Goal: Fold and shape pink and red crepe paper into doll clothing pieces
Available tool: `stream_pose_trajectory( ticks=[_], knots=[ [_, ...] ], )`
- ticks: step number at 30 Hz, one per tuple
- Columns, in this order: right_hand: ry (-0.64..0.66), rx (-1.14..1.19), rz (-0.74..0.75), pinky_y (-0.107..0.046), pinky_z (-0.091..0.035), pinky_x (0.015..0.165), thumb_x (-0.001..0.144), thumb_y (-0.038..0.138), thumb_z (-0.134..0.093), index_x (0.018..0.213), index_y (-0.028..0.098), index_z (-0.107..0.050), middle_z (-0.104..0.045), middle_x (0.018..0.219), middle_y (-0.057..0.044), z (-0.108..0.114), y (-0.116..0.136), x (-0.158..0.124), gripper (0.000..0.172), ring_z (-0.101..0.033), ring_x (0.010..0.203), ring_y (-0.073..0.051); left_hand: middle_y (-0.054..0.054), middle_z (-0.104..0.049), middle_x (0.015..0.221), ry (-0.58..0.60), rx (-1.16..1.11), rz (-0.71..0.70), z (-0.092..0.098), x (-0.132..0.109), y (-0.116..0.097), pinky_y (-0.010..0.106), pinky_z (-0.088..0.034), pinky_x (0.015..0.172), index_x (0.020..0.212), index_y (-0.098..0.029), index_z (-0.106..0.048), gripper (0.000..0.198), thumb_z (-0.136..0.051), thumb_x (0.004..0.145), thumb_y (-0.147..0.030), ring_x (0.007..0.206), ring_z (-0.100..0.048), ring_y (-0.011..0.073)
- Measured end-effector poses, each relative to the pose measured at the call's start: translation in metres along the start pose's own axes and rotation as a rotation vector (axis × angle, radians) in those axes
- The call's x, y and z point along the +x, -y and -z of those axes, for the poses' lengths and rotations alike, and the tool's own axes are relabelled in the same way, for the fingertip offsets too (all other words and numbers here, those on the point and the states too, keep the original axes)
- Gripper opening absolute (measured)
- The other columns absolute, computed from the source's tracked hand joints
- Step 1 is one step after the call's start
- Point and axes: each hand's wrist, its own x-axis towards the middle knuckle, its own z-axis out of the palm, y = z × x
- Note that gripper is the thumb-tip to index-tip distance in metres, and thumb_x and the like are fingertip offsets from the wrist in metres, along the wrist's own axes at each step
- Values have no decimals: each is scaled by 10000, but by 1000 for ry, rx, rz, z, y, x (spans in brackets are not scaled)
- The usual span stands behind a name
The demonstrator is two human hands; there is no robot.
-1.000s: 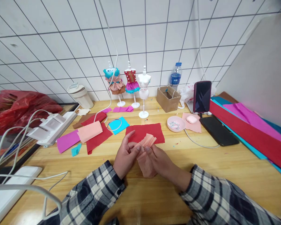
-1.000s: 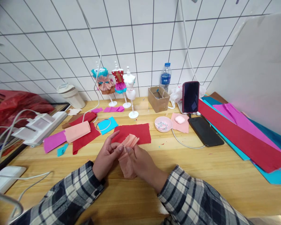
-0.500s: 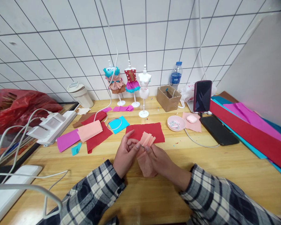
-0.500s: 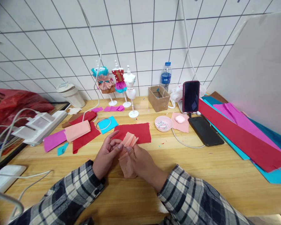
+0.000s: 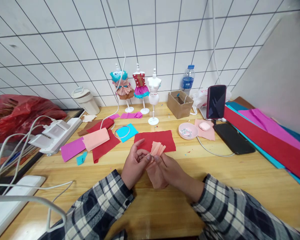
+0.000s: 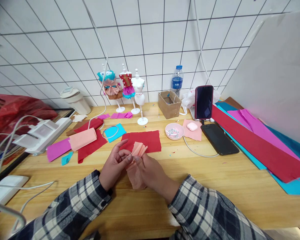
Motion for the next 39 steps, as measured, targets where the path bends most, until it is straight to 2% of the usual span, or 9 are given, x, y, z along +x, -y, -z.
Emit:
stream_pose_trajectory(
  ticks=[14, 19, 22, 27, 29, 32, 36, 37, 39],
  knots=[
    [2, -18, 21, -306, -422, 722, 988, 472, -305, 997, 181, -590, -699, 952, -110, -1, -1, 0, 407, -637, 849, -226, -44, -614, 732, 11, -18, 11, 1, 0, 0, 210, -439, 643, 1363, -188, -337, 797, -779, 706, -284, 660, -574, 97],
    [-24, 3, 6, -327, -439, 721, 979, 472, -299, 942, 181, -581, -692, 926, -108, 9, -4, 5, 407, -632, 842, -236, -33, -624, 760, -22, 14, -16, 10, 5, -2, 205, -429, 612, 1364, -188, -346, 763, -763, 733, -286, 652, -571, 93],
    [-45, -27, 34, -320, -427, 681, 972, 494, -299, 892, 196, -560, -671, 849, -80, 21, -11, 11, 403, -610, 772, -221, -27, -637, 788, -92, 61, -93, 34, 17, -18, 204, -439, 614, 1339, -213, -413, 723, -775, 719, -299, 663, -580, 94],
    [-29, -46, 83, -306, -399, 647, 975, 513, -265, 891, 212, -537, -627, 787, -40, 32, -15, 13, 414, -570, 709, -194, -18, -636, 834, -456, 64, -319, 107, 45, -48, 234, -490, 619, 1240, -229, -513, 620, -780, 684, -289, 671, -604, 106],
    [49, -67, 118, -310, -403, 675, 973, 501, -285, 916, 206, -548, -631, 828, -48, 34, -11, 10, 399, -568, 745, -193, 7, -639, 861, -693, 221, -368, 135, 54, -51, 252, -500, 608, 1238, -207, -493, 537, -712, 754, -287, 680, -615, 119],
    [285, -72, 191, -294, -406, 690, 963, 505, -333, 870, 189, -571, -617, 837, -46, 42, -1, 4, 406, -549, 761, -176, 47, -639, 953, -870, 362, -379, 164, 63, -47, 289, -511, 639, 1283, -183, -397, 478, -603, 857, -247, 774, -637, 152],
    [676, 7, 251, -237, -380, 609, 878, 492, -539, 789, 179, -601, -553, 724, 11, 55, 9, -4, 332, -490, 664, -125, 114, -625, 1081, -884, 583, -366, 171, 64, -40, 409, -515, 776, 1255, -118, -406, 462, -606, 846, -201, 952, -634, 233],
    [688, 2, 261, -231, -370, 598, 862, 466, -570, 771, 180, -605, -539, 700, 20, 56, 10, -5, 302, -479, 648, -118, 136, -601, 1152, -874, 661, -378, 167, 63, -40, 459, -486, 860, 1250, -110, -428, 515, -659, 798, -192, 1050, -598, 271],
    [519, -80, 265, -232, -349, 584, 857, 420, -578, 767, 186, -610, -532, 673, 27, 56, 11, -5, 254, -472, 625, -114, 164, -514, 1301, -855, 818, -426, 155, 59, -40, 530, -341, 1036, 1259, -109, -467, 627, -736, 696, -167, 1247, -445, 333]
  ],
)
